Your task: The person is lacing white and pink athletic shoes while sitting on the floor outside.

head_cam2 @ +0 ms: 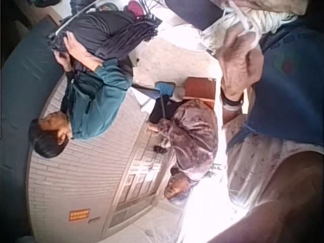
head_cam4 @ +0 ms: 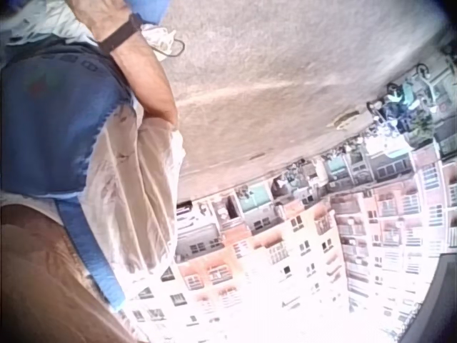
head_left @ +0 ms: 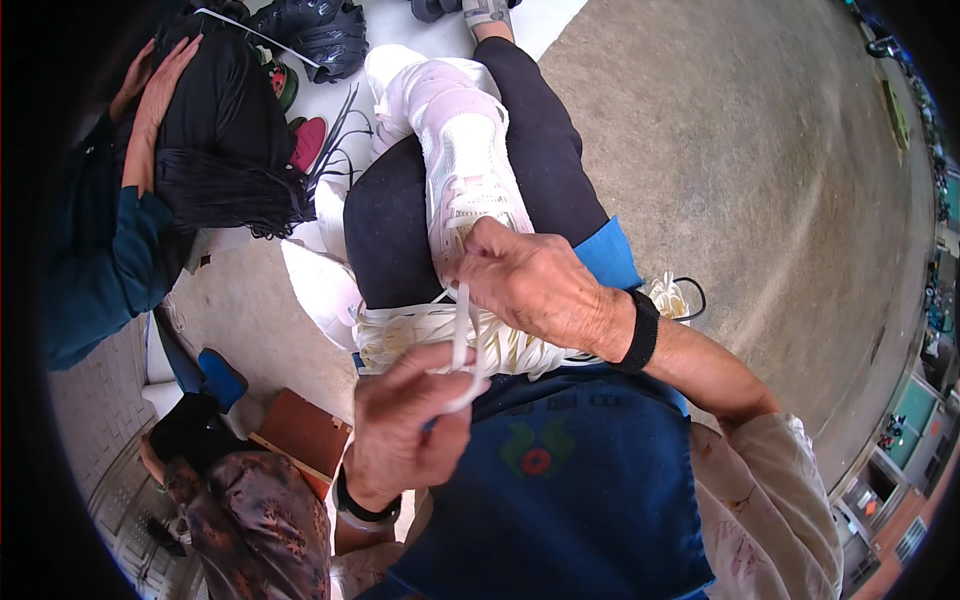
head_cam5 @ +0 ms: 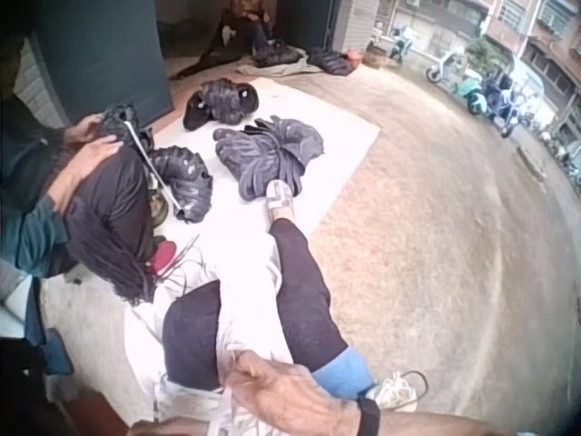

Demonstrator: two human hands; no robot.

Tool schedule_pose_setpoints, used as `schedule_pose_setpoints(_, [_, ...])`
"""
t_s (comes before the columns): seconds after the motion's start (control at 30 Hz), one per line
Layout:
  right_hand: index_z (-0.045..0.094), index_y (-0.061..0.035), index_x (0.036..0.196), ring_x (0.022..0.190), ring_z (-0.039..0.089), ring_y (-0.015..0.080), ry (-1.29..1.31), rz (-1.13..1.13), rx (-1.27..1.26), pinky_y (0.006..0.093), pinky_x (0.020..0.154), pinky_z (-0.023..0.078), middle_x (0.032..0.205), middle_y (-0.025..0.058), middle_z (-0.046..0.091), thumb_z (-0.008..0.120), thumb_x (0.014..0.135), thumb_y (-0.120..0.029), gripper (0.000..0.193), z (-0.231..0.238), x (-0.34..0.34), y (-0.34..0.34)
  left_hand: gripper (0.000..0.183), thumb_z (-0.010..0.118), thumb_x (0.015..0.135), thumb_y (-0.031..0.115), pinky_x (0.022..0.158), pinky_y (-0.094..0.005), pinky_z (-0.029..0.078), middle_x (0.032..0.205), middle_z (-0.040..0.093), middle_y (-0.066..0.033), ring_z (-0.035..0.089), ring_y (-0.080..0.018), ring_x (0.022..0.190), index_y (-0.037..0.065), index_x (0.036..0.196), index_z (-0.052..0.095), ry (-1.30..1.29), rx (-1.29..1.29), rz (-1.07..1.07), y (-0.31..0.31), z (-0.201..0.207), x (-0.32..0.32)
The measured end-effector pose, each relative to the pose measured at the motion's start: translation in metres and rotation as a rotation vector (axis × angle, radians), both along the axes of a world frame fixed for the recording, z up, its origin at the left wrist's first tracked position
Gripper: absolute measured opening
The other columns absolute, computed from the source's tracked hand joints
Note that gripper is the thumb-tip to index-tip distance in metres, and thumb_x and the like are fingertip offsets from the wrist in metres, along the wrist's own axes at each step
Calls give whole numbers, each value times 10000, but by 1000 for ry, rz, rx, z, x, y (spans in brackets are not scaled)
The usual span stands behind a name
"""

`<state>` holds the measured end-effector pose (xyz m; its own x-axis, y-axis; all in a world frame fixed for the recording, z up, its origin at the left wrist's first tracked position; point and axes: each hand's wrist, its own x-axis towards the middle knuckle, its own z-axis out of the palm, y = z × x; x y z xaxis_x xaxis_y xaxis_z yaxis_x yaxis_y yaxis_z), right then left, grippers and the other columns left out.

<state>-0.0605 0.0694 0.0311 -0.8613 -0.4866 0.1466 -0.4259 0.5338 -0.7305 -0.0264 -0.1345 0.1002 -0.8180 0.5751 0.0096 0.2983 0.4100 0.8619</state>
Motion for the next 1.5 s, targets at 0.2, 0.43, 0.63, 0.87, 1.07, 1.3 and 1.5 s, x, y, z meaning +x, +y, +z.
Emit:
schedule_pose_setpoints(0.2, [654,-15,993,887,617,219,-37,-206,-294,321,790,504,1005,111,612,582,908,-64,121,3,-7,29,210,569,941,207,454,-195,347,803,645,-46,422,-49,475,44,831,641,-574,334,590,-66,-27,-15])
schedule_pose_setpoints(0.43, [580,21,999,824,609,136,-278,-440,-989,274,768,510,992,122,641,420,1020,-162,244,26,-10,57,303,553,966,268,697,-297,519,1037,628,-126,594,-159,786,93,719,534,-676,947,798,-153,-71,-25])
schedule_pose_setpoints(0.63, [579,19,993,736,634,194,-276,-525,-1174,319,722,539,799,88,611,398,1030,-281,353,56,-13,96,232,559,962,272,1156,-584,169,1336,554,-109,401,-334,1332,101,1069,674,-505,1466,562,-204,-70,-30])
schedule_pose_setpoints(0.87, [568,-5,988,483,331,56,-380,-382,-1492,201,378,296,607,-50,302,376,1038,-340,389,103,-13,108,288,572,955,182,872,-394,454,805,493,-41,547,-217,885,7,1184,572,-286,1383,661,-226,-21,-24])
schedule_pose_setpoints(1.07, [546,-3,882,419,265,63,-707,68,-1458,230,349,249,571,-47,305,204,1032,-506,627,114,0,31,297,500,979,233,531,-181,384,900,620,-39,449,-53,579,8,1157,576,-155,330,678,-55,-16,-36])
schedule_pose_setpoints(1.3, [563,57,870,387,207,58,-847,-23,-1523,230,362,195,517,-62,239,173,1020,-541,730,107,13,9,331,520,997,315,636,-233,425,835,624,21,506,-50,711,42,1131,650,-593,302,-66,21,-8,-44])
schedule_pose_setpoints(1.5, [582,53,896,389,230,59,-893,-124,-1551,215,359,204,504,-67,223,183,1031,-506,700,76,12,39,300,566,977,292,625,-196,428,868,647,3,515,-41,699,35,1108,649,-565,241,149,-4,-22,-40])
